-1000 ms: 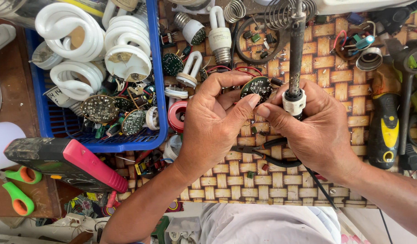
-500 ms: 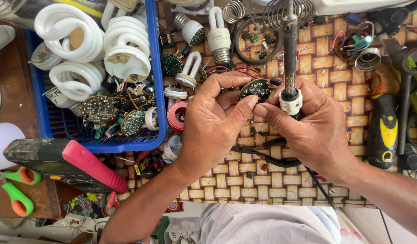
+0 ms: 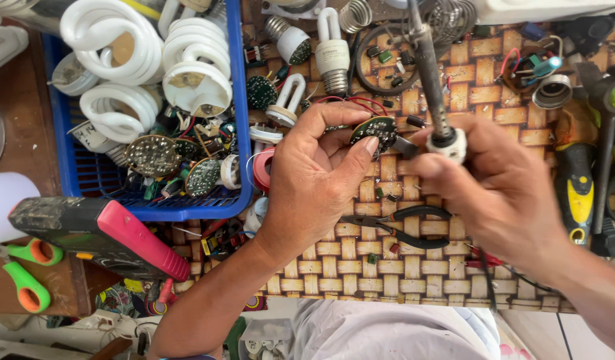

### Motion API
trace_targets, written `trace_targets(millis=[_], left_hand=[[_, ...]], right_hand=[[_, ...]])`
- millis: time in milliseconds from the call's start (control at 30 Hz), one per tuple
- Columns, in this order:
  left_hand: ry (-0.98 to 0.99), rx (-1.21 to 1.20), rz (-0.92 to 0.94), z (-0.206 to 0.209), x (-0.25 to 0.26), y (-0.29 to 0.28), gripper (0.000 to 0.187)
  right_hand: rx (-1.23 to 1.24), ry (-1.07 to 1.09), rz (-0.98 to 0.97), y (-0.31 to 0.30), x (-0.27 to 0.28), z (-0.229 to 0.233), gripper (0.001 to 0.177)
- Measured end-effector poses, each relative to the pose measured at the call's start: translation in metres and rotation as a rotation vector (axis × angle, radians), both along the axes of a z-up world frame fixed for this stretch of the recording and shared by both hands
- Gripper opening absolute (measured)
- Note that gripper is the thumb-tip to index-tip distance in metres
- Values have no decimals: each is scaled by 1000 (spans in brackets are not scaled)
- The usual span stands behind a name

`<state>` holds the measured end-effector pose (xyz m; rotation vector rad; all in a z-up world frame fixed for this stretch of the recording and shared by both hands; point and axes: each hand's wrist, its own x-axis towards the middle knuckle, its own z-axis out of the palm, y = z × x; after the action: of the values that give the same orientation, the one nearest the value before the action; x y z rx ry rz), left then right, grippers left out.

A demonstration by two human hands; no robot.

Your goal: The person uses a soldering iron to apply solder to a small circular circuit board. They repeatedly heat the board and add solder, then inspect the connections while holding the board and iron.

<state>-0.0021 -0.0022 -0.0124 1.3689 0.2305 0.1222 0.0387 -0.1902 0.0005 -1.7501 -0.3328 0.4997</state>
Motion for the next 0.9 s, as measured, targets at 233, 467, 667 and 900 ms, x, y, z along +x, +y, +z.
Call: trace_targets(millis=[233,467,667,900], left_hand=[[22,-5,-1,1,0,8,20],[43,-16,2,2,1,10,19],[26,68,21,-1,2,7,19],[23,107,19,0,2,8,21]], right_hand=[[-456,-545,67,-41,3,8,46],[-449,-759,130,-100,9,-54,56],[-499,-844,167,-96,12,-50,53],[-498,-955,199,-88,14,-48,49]])
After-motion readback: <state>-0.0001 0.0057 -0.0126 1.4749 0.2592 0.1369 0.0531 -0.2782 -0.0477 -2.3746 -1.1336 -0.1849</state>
